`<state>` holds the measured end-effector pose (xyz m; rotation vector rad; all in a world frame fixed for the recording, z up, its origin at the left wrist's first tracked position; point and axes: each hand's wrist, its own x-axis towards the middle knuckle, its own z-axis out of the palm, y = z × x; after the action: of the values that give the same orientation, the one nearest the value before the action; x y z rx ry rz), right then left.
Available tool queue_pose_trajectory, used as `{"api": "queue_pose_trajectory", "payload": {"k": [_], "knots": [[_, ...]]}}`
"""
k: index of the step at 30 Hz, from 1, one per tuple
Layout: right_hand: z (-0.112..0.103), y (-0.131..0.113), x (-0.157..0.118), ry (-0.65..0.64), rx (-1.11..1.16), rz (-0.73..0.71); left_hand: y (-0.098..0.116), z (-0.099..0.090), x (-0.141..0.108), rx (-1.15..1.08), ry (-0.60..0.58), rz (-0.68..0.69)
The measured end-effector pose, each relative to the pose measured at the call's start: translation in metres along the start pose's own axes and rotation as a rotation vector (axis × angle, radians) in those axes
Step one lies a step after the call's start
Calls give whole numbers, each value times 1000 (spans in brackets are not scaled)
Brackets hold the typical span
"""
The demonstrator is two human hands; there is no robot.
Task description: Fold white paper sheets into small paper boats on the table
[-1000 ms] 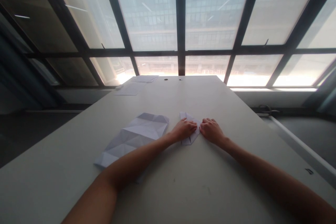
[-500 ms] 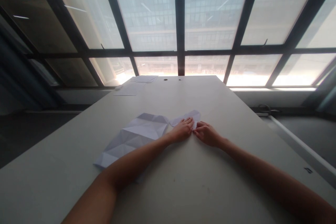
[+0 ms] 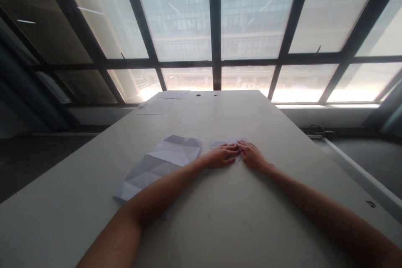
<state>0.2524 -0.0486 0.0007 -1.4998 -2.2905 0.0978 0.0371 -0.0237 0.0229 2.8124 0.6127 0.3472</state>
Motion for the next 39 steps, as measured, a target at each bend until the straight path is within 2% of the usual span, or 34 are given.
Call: {"api": "queue_pose_trajectory", "payload": {"k": [4, 9, 14, 18, 21, 27, 29, 34, 39], "knots": [[1, 1, 0, -56, -45, 75, 0, 1, 2, -51, 25, -19], [-1, -1, -2, -59, -94, 104, 4, 3, 5, -141, 73, 14], [-4, -1, -2, -30, -125, 132, 13, 8, 5, -3, 105, -71], [-4, 1, -1, -45, -112, 143, 14, 12, 4, 124, 61, -173], [-5, 3, -2, -103, -83, 88, 13, 13, 3, 143, -1, -238], [-6, 2, -4, -170, -75, 16, 11, 13, 2, 139, -19, -249], [-5, 2, -3, -166, -80, 59, 10, 13, 2, 150, -32, -244], [-2, 14, 2, -104, -117, 291, 9, 12, 2, 172, -55, -242], [-1, 34, 2, -34, -137, 377, 10, 11, 2, 162, -47, -239]]}}
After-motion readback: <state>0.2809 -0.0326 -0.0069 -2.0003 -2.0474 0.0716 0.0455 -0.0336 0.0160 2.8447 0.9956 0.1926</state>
